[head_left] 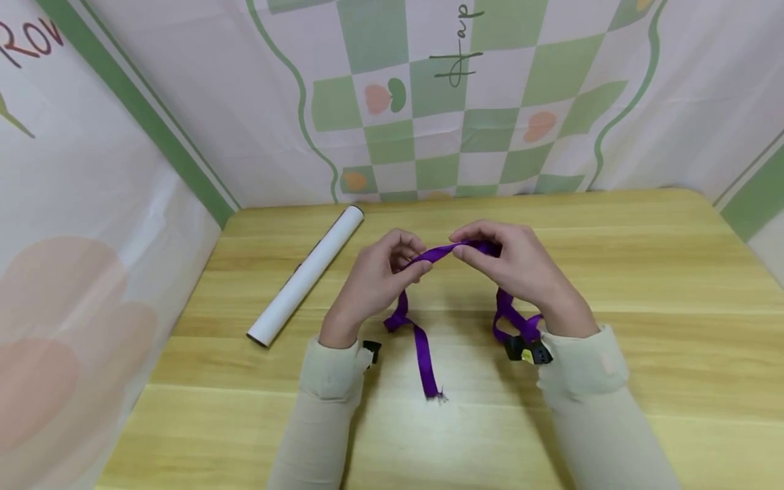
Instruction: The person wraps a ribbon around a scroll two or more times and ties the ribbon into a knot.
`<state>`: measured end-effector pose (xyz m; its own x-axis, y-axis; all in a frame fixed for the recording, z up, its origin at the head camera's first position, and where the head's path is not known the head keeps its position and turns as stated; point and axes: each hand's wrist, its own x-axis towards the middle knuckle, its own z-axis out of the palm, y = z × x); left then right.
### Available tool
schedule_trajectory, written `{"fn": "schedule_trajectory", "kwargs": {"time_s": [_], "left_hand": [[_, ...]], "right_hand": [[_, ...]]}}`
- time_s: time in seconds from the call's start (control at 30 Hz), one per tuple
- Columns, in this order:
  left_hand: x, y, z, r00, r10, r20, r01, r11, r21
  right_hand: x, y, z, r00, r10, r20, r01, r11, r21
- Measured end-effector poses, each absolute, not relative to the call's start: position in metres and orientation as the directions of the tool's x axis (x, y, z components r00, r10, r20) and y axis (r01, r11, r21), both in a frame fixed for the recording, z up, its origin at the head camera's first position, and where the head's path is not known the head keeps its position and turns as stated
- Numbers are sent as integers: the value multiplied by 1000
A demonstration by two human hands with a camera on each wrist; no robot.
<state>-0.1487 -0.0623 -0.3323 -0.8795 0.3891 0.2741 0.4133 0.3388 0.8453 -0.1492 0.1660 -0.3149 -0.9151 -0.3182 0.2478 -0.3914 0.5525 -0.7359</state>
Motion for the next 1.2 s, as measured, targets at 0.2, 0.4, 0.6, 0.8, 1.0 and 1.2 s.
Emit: {"fn": "schedule_trajectory", "kwargs": {"time_s": [0.2,0.4,0.6,0.8,1.0,1.2], "left_hand": [[-151,-65,-332,-858,312,408,514,500,697],[-149,-65,-333,-844,393,364,522,449,725],[-147,-62,-332,-842,441,311,481,350,804],[-149,-63,-330,-855,364,369,487,320,812],[-151,-64,-331,-860,373,348,492,427,758],[-150,-64,-334,-862,445,244,469,514,718]], "right_hand": [[-151,164,-316,-864,-391,317,-499,583,-641],[-153,159,-319,-800,-419,429,-599,608,-522],[-153,162,-320,-817,-416,400,-577,605,-549],[-152,164,-316,-891,-403,208,-436,635,-638],[-153,165,-315,-906,-397,147,-391,648,-654],[-151,168,-316,-893,-421,156,-422,669,-612]]}}
